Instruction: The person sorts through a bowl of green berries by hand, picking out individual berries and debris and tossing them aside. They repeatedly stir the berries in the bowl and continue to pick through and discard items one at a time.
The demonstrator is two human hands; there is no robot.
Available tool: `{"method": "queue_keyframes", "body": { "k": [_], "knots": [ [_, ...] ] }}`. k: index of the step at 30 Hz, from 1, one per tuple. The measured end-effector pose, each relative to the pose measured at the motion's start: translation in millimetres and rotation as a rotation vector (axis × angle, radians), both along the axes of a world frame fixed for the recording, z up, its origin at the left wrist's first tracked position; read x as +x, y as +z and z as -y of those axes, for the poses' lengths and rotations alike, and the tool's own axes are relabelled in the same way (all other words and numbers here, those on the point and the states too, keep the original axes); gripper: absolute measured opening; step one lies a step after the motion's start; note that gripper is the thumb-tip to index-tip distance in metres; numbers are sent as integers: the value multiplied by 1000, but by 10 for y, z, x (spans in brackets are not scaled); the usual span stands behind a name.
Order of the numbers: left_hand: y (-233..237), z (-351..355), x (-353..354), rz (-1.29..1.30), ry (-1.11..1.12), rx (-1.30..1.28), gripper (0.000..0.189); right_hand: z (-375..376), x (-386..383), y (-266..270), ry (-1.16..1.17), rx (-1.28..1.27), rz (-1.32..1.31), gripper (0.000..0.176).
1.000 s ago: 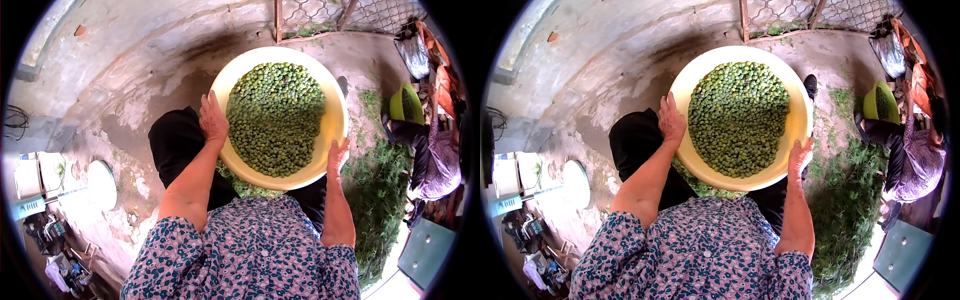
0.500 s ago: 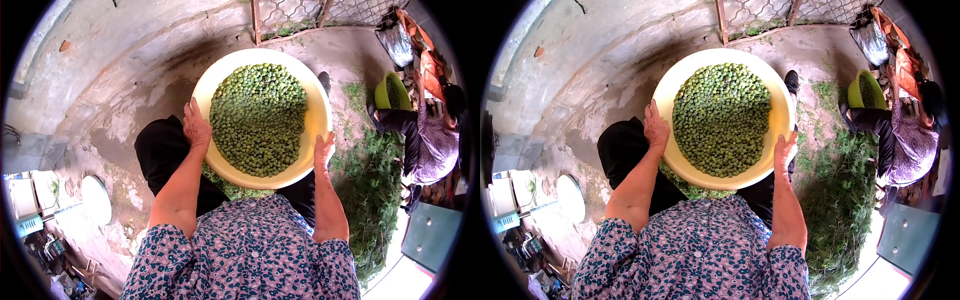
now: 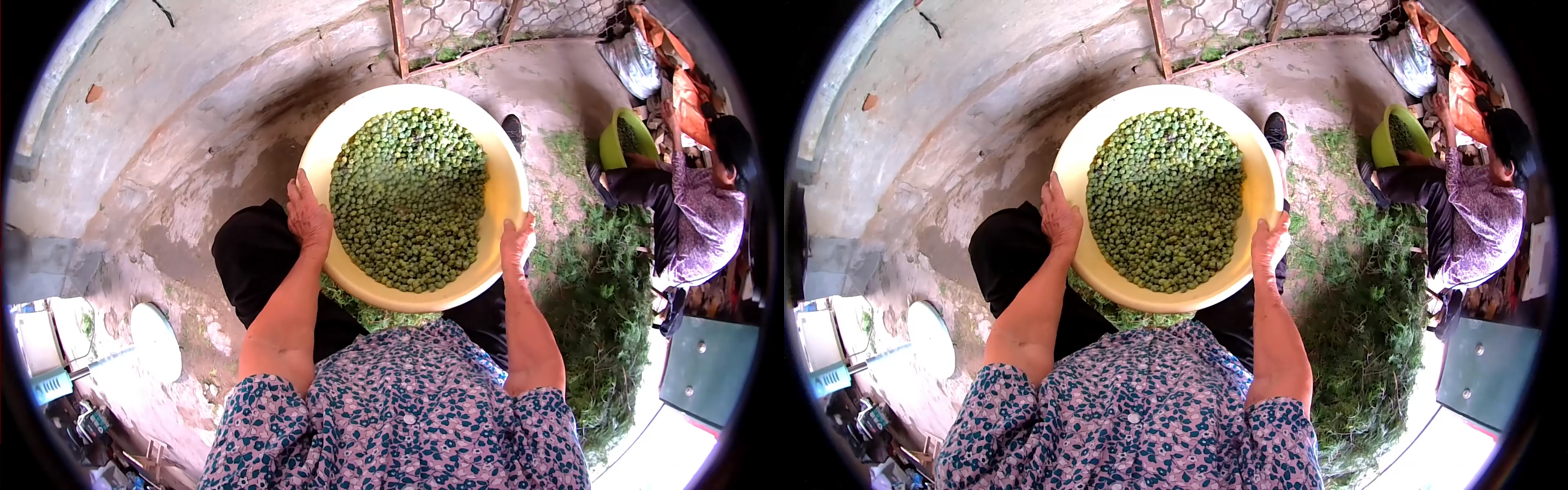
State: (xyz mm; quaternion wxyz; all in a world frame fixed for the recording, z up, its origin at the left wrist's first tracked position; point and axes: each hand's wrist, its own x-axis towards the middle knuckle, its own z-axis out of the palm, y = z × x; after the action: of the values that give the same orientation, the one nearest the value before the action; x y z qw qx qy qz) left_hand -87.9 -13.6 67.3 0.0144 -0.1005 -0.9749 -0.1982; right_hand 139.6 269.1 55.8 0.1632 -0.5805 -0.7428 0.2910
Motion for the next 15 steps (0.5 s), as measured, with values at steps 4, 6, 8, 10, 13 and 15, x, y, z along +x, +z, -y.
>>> {"method": "queue_keyframes", "body": {
  "k": [4, 6, 8, 10, 13, 15],
  "knots": [
    [10, -37, 8, -12, 19, -24, 76, -21, 33, -92, 7, 67, -49, 51],
    [-63, -31, 10, -114, 25, -27, 72, -63, 68, -196, 3, 73, -113, 50],
    [36, -120, 128, -223, 18, 42, 70, -17, 55, -117, -6, 96, -99, 51],
    [265, -242, 287, -131, -79, 423, 64, -16, 89, -171, 14, 134, -134, 52],
    [907, -417, 499, -54, -285, 950, 49, 10, 53, -134, -17, 114, -147, 49],
    [1595, -415, 653, 131, -372, 1146, 46, 24, 42, -71, -17, 82, -150, 49]
  ]
}}
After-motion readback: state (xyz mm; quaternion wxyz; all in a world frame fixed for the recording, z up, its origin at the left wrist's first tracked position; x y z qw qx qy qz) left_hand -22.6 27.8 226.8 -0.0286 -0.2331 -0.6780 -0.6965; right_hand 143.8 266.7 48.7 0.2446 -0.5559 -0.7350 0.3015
